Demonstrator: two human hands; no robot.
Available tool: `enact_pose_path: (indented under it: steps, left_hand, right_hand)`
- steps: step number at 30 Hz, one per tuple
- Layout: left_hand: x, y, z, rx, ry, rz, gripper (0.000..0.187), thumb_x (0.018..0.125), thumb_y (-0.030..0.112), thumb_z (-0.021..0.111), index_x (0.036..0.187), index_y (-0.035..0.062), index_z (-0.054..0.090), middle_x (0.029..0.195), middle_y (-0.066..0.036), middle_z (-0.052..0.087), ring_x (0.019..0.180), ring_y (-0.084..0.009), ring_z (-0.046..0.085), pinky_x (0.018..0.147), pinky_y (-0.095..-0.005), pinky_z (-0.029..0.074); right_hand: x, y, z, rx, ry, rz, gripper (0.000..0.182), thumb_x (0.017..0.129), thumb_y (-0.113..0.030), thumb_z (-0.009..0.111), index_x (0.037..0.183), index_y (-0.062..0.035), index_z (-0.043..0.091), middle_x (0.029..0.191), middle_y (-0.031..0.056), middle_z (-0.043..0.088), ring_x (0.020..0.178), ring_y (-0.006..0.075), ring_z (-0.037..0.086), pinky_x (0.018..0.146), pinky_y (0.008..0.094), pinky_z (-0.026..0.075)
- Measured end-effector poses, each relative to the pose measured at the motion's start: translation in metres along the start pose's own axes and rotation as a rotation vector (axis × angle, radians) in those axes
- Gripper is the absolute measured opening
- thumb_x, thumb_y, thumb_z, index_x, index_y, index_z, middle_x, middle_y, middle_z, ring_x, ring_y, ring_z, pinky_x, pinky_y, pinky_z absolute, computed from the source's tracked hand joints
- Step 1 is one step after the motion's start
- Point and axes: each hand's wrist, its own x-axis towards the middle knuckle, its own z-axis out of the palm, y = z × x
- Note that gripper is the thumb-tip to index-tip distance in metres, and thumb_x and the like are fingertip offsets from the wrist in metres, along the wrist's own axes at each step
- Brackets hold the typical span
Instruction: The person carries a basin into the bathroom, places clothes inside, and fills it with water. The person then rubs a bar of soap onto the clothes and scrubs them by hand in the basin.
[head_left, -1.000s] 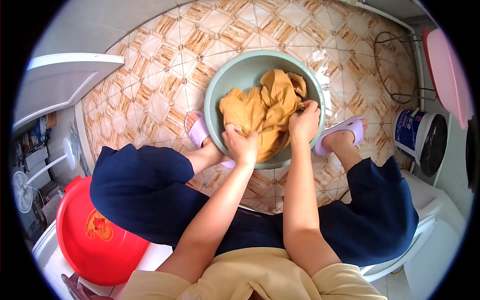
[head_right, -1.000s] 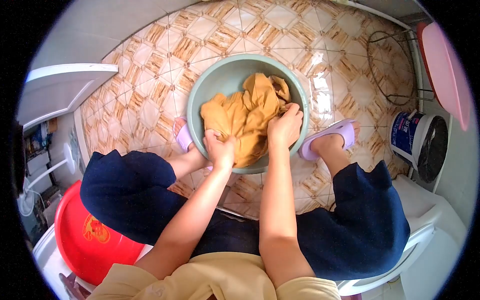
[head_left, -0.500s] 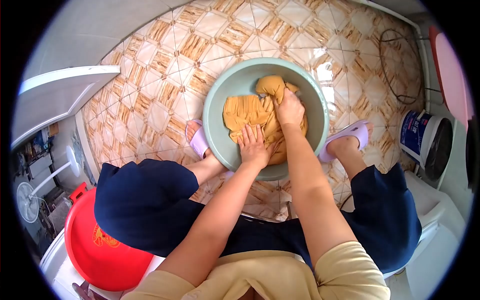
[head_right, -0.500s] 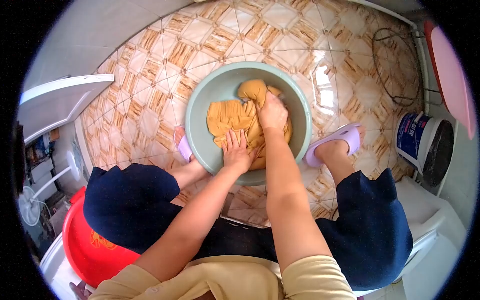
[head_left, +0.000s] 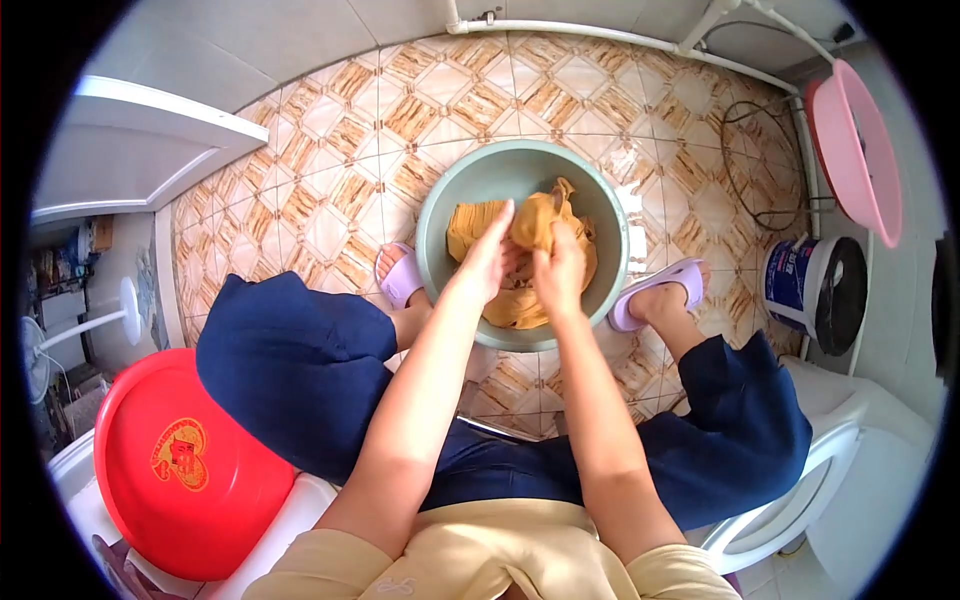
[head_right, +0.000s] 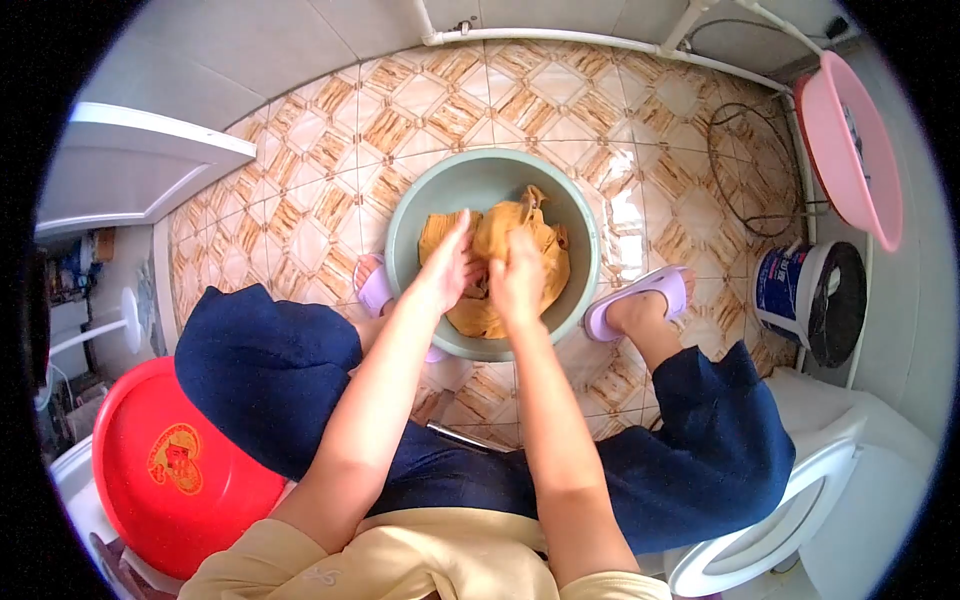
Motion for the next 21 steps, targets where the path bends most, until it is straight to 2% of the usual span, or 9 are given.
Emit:
enact_pose_path:
  steps: [6,7,8,10,12,15,17,18,21]
  left_hand:
    - [-0.062,0.011,0.008,-0.368,-0.502,-0.126,0.038,0.085,0.018,0.060,0.117,0.0014,0.051,0.112,-0.018,0.056,0.110,-0.0275,0.056,0.096,-0.0379,0.044]
    - [-0.080,-0.021,0.009,0.012,-0.666,0.705,0.030,0.088,0.011,0.051,0.117,-0.0003,0.049,0.115,-0.022,0.053,0.113,-0.0276,0.054,0.100,-0.0353,0.042]
    - [-0.069,-0.028,-0.005,-0.315,-0.602,0.233,0.025,0.092,0.011,0.045,0.114,0.0010,0.050,0.114,-0.020,0.054,0.112,-0.0241,0.055,0.098,-0.0334,0.043]
    - [-0.030,-0.060,-0.029,-0.123,-0.860,0.298,0.028,0.093,0.011,0.042,0.118,0.0013,0.050,0.117,-0.016,0.055,0.110,-0.0214,0.056,0.096,-0.0325,0.045]
    - [-0.083,-0.063,0.016,-0.264,-0.142,0.152,0.040,0.092,0.016,0.046,0.125,-0.0060,0.043,0.125,-0.013,0.054,0.114,-0.0250,0.053,0.100,-0.0373,0.042]
    - [-0.069,-0.082,0.001,-0.237,-0.257,0.169,0.044,0.092,0.024,0.046,0.125,-0.0042,0.044,0.126,-0.014,0.053,0.114,-0.0257,0.053,0.101,-0.0392,0.041]
    - [-0.084,-0.057,0.009,-0.210,-0.066,-0.110,0.039,0.094,0.022,0.038,0.124,-0.0001,0.047,0.125,-0.015,0.052,0.114,-0.0224,0.053,0.096,-0.0372,0.045]
    - [-0.025,-0.088,-0.048,-0.479,-0.839,-0.090,0.042,0.094,0.028,0.037,0.125,0.0008,0.046,0.124,-0.013,0.053,0.113,-0.0231,0.053,0.096,-0.0374,0.045]
    - [-0.061,-0.075,-0.015,-0.259,-0.400,-0.004,0.040,0.096,0.027,0.035,0.123,0.0004,0.047,0.121,-0.014,0.055,0.111,-0.0235,0.054,0.097,-0.0396,0.043]
  right_hand:
    - [-0.071,-0.111,-0.024,0.178,0.116,-0.289,0.021,0.069,-0.011,0.056,0.086,0.0007,0.052,0.085,0.0199,0.051,0.080,0.0386,0.052,0.071,0.0458,0.043]
    - [-0.074,-0.117,-0.029,0.152,0.125,-0.298,0.020,0.074,-0.017,0.057,0.087,-0.0030,0.052,0.084,0.0188,0.055,0.081,0.0370,0.056,0.069,0.0452,0.044]
    - [-0.074,-0.115,-0.029,0.154,0.137,-0.296,0.020,0.074,-0.017,0.057,0.087,-0.0030,0.052,0.084,0.0188,0.055,0.081,0.0370,0.056,0.069,0.0452,0.044]
    - [-0.066,-0.097,-0.028,-0.034,0.112,0.046,0.019,0.081,-0.023,0.057,0.090,-0.0066,0.053,0.081,0.0165,0.059,0.082,0.0342,0.060,0.067,0.0446,0.045]
    - [-0.031,-0.057,-0.037,-0.002,0.225,0.352,0.021,0.085,-0.029,0.057,0.092,-0.0100,0.056,0.078,0.0137,0.062,0.082,0.0309,0.063,0.066,0.0434,0.046]
    - [-0.043,-0.034,-0.028,0.047,0.328,0.212,0.019,0.085,-0.025,0.058,0.096,-0.0090,0.057,0.084,0.0143,0.062,0.081,0.0335,0.060,0.073,0.0410,0.046]
    - [-0.073,-0.058,-0.016,-0.042,0.295,0.082,0.021,0.082,-0.026,0.062,0.094,-0.0092,0.058,0.099,0.0136,0.060,0.091,0.0321,0.058,0.074,0.0387,0.046]
    - [-0.083,-0.067,-0.007,0.037,0.332,-0.077,0.019,0.081,-0.028,0.061,0.086,-0.0094,0.061,0.086,0.0133,0.059,0.081,0.0306,0.059,0.071,0.0414,0.047]
    - [-0.076,-0.069,-0.009,-0.066,0.128,0.060,0.024,0.085,-0.028,0.057,0.074,-0.0075,0.063,0.071,0.0179,0.061,0.066,0.0368,0.060,0.063,0.0432,0.047]
